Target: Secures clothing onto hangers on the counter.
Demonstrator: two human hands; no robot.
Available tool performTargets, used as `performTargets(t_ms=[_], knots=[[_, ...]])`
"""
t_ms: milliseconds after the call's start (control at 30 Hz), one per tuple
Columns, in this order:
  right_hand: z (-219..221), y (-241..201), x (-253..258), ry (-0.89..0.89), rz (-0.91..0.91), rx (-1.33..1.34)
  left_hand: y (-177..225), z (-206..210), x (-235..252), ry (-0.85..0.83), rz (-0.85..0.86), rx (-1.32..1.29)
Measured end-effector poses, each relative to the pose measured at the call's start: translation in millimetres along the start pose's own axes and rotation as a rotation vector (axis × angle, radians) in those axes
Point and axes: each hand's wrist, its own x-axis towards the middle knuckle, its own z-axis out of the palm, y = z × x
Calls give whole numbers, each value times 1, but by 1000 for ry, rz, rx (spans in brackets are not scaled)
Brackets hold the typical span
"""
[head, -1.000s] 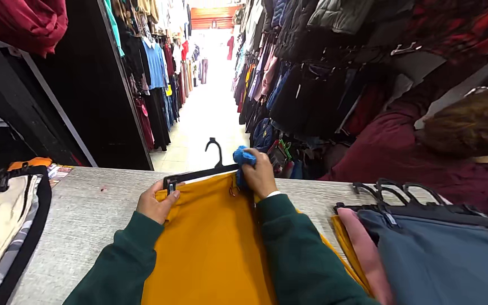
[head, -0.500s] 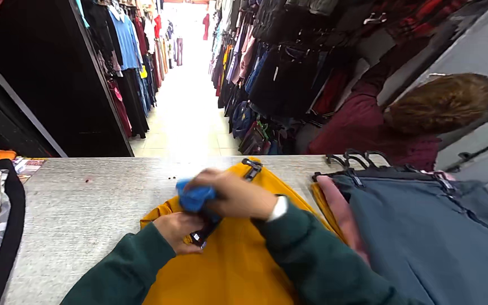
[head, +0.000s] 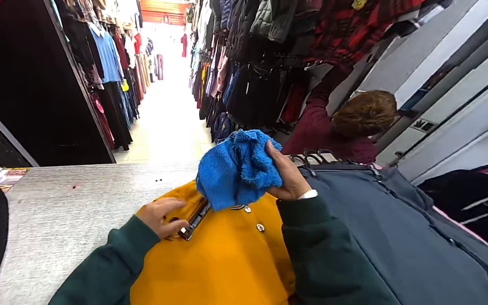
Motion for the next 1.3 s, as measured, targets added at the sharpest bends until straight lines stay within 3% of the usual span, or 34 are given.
performTargets(t_ms=[67,133,233,367,500,533,633,667,700,733,800,900,967,1100,1233,1300], knots=[[6,3,-15,-61,31,85,16,-13,11,117,-120,-88],[12,7,-31,-123,59,134,44,-23,29,161,-211,-360],[15,5,-41,-179,62,65,87,-26,60,31,-318,-633],[-17,-6,-33,-82,-107,-338,99,-21,87,-200,-440,-467],[-32,-15,-43,33,-297,-662,93,-4,93,-181,-415,-296],[-23,-16,-54,-31,-350,-736,94,2,95,-152,-412,-273],[1,-17,-82,-468,-549,-833,91,13,98,-44,-452,-420],[1,-19,-86,-464,-613,-821,89,13,98,-18,-436,-512],[-3,-22,-86,-329,-661,-835,90,13,97,6,-417,-604],[-10,-21,-82,-145,-660,-822,94,14,95,53,-412,-705],[-25,-5,-70,92,-463,-734,112,18,92,156,-431,-893],[-26,43,-70,68,-160,-308,131,16,91,162,-414,-987],[-23,51,-78,31,-86,-112,124,10,89,55,-331,-835],[-38,18,-90,311,-255,-196,82,-6,53,-161,-160,-98],[-36,3,-104,469,-367,-390,63,4,15,-467,-307,250],[-26,4,-107,449,-360,-499,52,12,5,-384,-208,317]])
